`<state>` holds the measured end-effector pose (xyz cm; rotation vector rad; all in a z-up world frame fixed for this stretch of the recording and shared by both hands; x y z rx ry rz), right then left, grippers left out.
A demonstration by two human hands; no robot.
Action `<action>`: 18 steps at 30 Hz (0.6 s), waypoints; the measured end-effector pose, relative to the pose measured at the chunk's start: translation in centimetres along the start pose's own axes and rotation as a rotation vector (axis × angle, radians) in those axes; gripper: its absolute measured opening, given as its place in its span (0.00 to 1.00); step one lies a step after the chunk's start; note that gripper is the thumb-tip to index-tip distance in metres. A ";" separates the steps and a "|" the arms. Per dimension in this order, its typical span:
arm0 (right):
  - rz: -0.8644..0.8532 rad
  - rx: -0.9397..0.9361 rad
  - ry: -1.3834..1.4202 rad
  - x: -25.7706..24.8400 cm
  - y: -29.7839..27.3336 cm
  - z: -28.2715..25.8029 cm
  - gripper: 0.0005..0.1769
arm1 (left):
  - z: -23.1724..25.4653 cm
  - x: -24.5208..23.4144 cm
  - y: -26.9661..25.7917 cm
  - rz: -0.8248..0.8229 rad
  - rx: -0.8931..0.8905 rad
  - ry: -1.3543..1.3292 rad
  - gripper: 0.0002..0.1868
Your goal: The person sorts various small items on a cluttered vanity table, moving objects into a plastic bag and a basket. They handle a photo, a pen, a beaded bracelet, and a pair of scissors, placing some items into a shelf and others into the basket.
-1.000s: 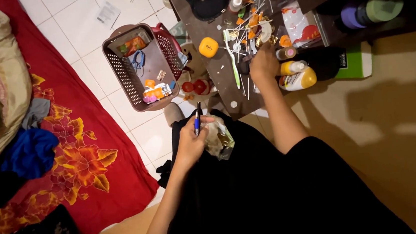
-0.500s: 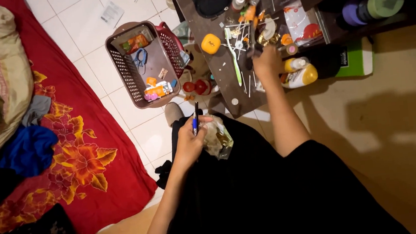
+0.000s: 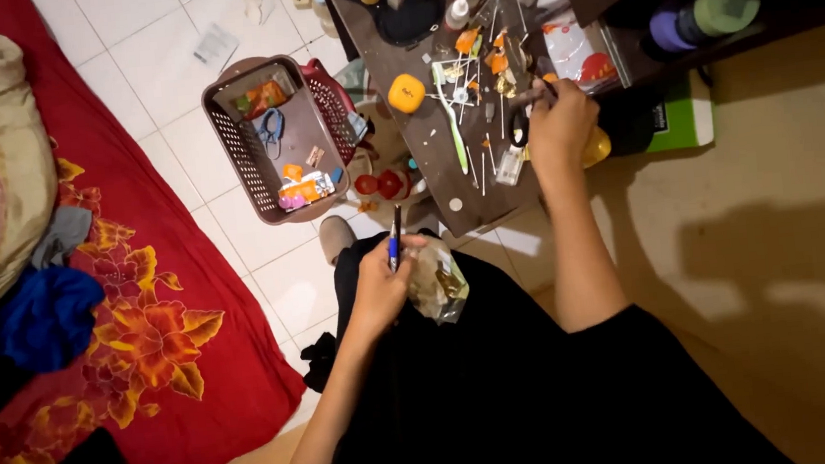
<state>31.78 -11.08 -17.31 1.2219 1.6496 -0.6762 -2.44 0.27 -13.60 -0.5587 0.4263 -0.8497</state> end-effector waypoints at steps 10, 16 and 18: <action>0.003 -0.275 0.344 -11.8 -8.7 -5.7 0.04 | 3.5 -0.3 -0.3 0.008 0.129 -0.026 0.12; -0.574 0.279 1.093 -5.5 -14.4 -5.8 0.19 | 3.2 1.4 0.1 -0.161 0.061 -0.275 0.21; -0.690 0.281 1.198 -3.9 -16.1 -6.1 0.15 | 6.9 1.1 -2.3 -0.324 0.091 -0.424 0.21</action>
Point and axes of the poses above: each hand's wrist, its own y-axis towards the middle knuckle, its own x-axis out of the palm, z = x × y, the point moved 5 cm from there along y, towards the middle knuckle, and after that the axes turned 9 degrees about -x, right-handed, at the moved point
